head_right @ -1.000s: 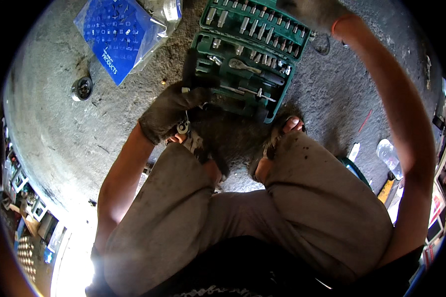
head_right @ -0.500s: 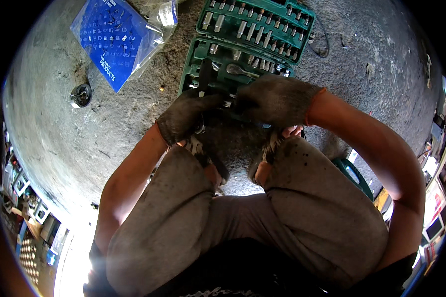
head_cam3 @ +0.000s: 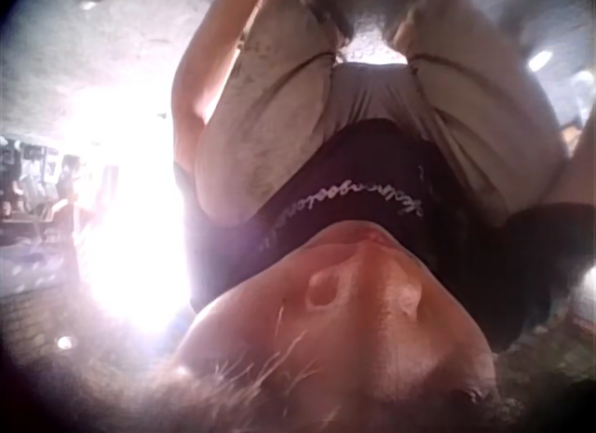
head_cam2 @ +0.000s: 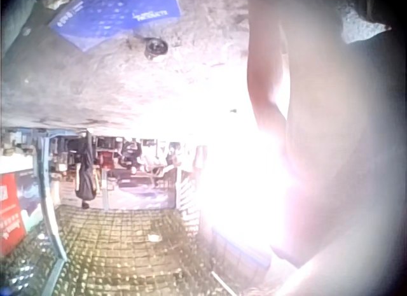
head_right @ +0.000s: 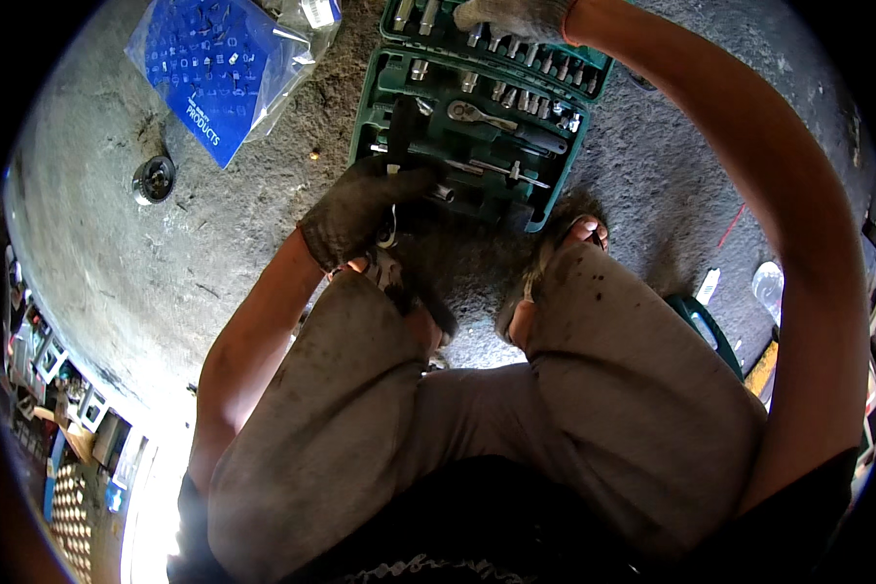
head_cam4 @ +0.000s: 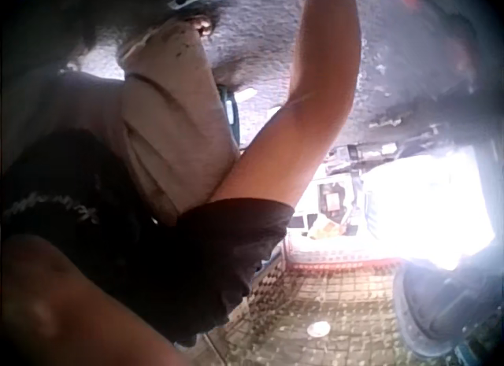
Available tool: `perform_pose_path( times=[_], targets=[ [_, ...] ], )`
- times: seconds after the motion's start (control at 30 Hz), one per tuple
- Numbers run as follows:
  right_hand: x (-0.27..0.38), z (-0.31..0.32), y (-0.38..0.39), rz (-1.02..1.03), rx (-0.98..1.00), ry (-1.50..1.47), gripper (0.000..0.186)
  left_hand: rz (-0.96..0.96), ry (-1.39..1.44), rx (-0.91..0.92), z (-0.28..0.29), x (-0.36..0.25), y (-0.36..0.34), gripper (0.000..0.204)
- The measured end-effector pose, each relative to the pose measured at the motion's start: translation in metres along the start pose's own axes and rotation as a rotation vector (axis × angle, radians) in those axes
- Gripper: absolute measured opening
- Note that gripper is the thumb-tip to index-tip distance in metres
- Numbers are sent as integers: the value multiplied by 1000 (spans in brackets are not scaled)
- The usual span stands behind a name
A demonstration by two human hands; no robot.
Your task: The person selects sockets from a tool kit on the ground, attaches them to a wrench, and then uses the wrench to loosen or tighten components within the engine bay of a blue car.
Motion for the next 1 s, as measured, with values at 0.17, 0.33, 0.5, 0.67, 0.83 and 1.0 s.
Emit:
perform_pose_path(
  times=[0.17,0.33,0.5,0.67,0.83,1.0],
  targets=[
    [6,-6,-26,-42,200,-126,12,-32,13,-2,11,-1,-3,42],
    [-4,-33,-28,145,156,119,15,-29,81,-1,2,-12,1,41],
    [20,-35,-28,117,83,91,22,-51,74,6,6,-12,5,42],
    [3,41,16,-221,58,-23,31,-24,312,244,-1,-15,-15,51],
    [35,87,46,-260,57,-512,32,-66,420,412,-21,-35,-7,61],
    [91,70,37,-217,85,-661,34,-95,307,251,-9,-39,-4,61]
  ],
)
Point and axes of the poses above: each hand's wrist, its own y-axis away from the middle knuckle, its own z-axis out of the back of the hand, x = y × z, the point moved 6 cm from there along -y, towards the middle knuckle, and after that the axes turned 11 degrees about y, right-handed, at the moved point
